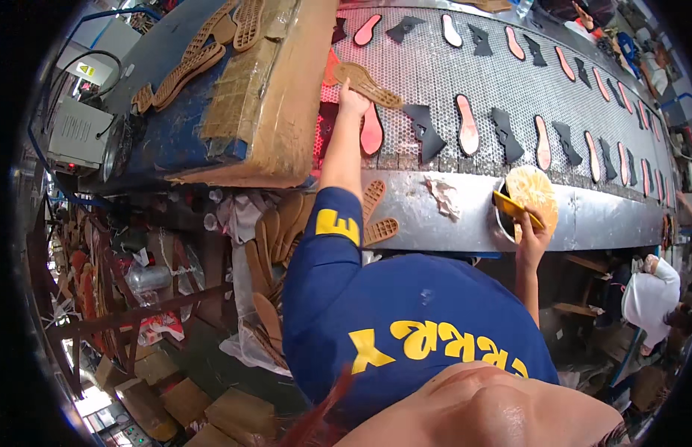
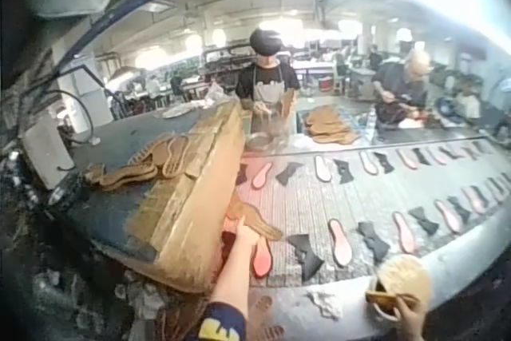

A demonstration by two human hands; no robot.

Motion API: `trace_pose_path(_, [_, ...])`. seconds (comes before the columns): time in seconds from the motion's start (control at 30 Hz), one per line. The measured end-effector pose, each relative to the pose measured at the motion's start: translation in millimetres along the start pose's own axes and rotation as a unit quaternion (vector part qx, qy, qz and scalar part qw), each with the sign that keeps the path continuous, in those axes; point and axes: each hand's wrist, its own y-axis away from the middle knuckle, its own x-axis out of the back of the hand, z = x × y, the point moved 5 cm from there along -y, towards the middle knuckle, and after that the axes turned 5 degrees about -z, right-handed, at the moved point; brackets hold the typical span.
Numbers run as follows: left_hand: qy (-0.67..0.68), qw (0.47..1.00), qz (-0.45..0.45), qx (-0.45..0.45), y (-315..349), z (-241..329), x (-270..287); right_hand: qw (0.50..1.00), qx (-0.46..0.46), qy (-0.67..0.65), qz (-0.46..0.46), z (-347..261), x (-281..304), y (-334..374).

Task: The person repeatedly picks up brown shoe soles from a pile and applies a yellow adhesive to the textured bottom surface using a yellow scraper. The person scrapes the glue from a container onto the sole, spreads it across the surface, and then places the sole onto a moving conveyor belt. This process is repeated for multiple soles throughout the clip.

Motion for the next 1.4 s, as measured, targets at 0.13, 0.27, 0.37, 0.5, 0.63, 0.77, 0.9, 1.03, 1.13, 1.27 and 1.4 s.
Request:
trace_pose_path(0.13, [-0.198,0.928,0.302,0.088,-24.7,38.0,85.0,0.995,-0.024,-0.051,-0.079,5.9,-21.3,-2.3])
trace_pose_path(0.27, [-0.612,0.771,0.173,0.001,43.8,-83.2,47.8,0.999,-0.039,-0.031,-0.015,27.1,-3.1,6.7])
trace_pose_path(0.37, [-0.732,0.655,0.094,-0.161,182.2,-89.9,-4.6,0.996,-0.06,-0.054,0.024,44.6,8.4,4.2])
trace_pose_path(0.5, [-0.886,0.434,0.146,-0.075,320.8,-60.1,-8.6,0.995,-0.048,-0.03,0.087,36.6,2.9,-4.2])
trace_pose_path(0.63, [-0.907,0.354,0.218,0.068,396.8,-36.9,22.7,0.994,-0.068,-0.052,0.068,72.0,30.2,-17.6])
trace_pose_path(0.77, [-0.898,0.338,0.178,0.216,403.3,-30.0,24.5,0.989,-0.044,-0.049,0.13,74.5,32.1,-21.2])
trace_pose_path(0.9, [-0.928,0.298,0.153,0.162,386.6,-17.8,-20.8,0.986,-0.045,-0.012,0.161,85.5,51.7,-20.7])
trace_pose_path(1.03, [-0.932,0.351,0.045,0.074,364.9,-14.5,-85.7,0.981,-0.036,0.104,0.161,96.0,73.3,-12.7])
trace_pose_path(1.13, [-0.919,0.387,-0.052,0.053,355.0,-9.8,-118.0,0.975,-0.043,0.196,0.099,99.3,67.8,-8.3])
trace_pose_path(1.27, [-0.91,0.4,-0.108,-0.006,342.1,-6.8,-145.2,0.839,0.136,0.525,0.038,89.9,49.3,-4.4])
trace_pose_path(1.4, [-0.841,0.525,-0.089,-0.098,339.8,-7.4,-182.9,0.769,0.142,0.622,0.031,110.4,40.4,-1.3])
